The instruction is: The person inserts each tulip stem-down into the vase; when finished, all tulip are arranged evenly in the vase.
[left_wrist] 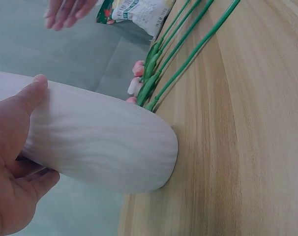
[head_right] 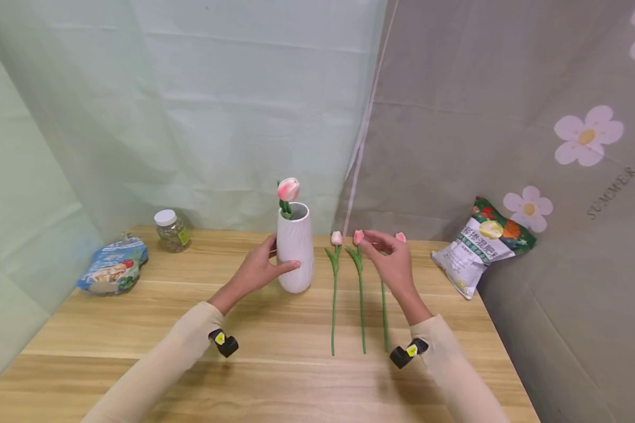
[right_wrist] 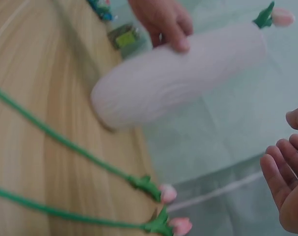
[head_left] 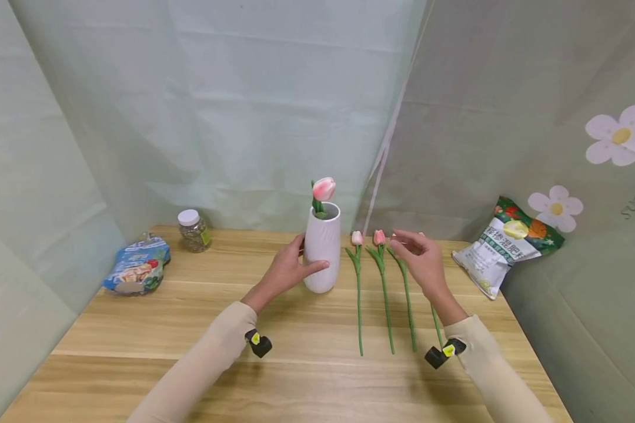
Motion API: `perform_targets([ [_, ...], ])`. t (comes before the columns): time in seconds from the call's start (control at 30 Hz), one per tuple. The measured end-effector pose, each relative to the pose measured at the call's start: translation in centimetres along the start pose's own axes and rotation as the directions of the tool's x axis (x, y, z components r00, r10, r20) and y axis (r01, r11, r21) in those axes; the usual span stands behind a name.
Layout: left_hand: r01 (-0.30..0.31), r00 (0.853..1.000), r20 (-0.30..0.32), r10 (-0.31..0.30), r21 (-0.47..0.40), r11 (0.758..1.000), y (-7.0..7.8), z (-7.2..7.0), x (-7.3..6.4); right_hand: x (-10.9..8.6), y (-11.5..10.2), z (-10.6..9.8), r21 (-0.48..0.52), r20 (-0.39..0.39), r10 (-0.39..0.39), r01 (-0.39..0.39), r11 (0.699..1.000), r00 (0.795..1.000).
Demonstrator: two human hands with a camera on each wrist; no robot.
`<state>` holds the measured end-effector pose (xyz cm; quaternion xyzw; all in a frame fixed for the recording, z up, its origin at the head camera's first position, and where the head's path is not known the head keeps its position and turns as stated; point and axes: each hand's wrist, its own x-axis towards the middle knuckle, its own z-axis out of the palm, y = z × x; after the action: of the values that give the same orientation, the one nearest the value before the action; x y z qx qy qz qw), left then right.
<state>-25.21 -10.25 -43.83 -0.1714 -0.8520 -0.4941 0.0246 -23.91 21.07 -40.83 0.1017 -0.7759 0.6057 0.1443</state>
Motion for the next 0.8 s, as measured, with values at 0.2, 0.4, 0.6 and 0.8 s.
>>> perform_targets([
  [0.2, 0.005, 1.000, 0.000, -0.005, 0.001, 1.000, 0.0, 0.0, 0.0, -0.8, 2.1, -2.0, -0.177, -0.031, 0.049, -0.054, 0.983, 0.998],
  [0.4, 0.003, 1.000, -0.001, -0.003, 0.008, 1.000, -0.1, 0.0, 0.1, -1.9, 4.2, -3.9, -0.303, -0.064, 0.117, -0.131, 0.944, 0.991],
  [0.6, 0.014, 1.000, -0.001, -0.014, 0.013, 1.000, -0.3, 0.1, 0.1, -2.6, 6.5, -5.6, -0.358, -0.097, 0.146, -0.172, 0.918, 0.984],
  [0.8, 0.013, 1.000, -0.003, -0.013, 0.010, 1.000, -0.2, 0.1, 0.2, -3.2, 8.4, -6.9, -0.414, -0.109, 0.186, -0.215, 0.884, 0.976],
])
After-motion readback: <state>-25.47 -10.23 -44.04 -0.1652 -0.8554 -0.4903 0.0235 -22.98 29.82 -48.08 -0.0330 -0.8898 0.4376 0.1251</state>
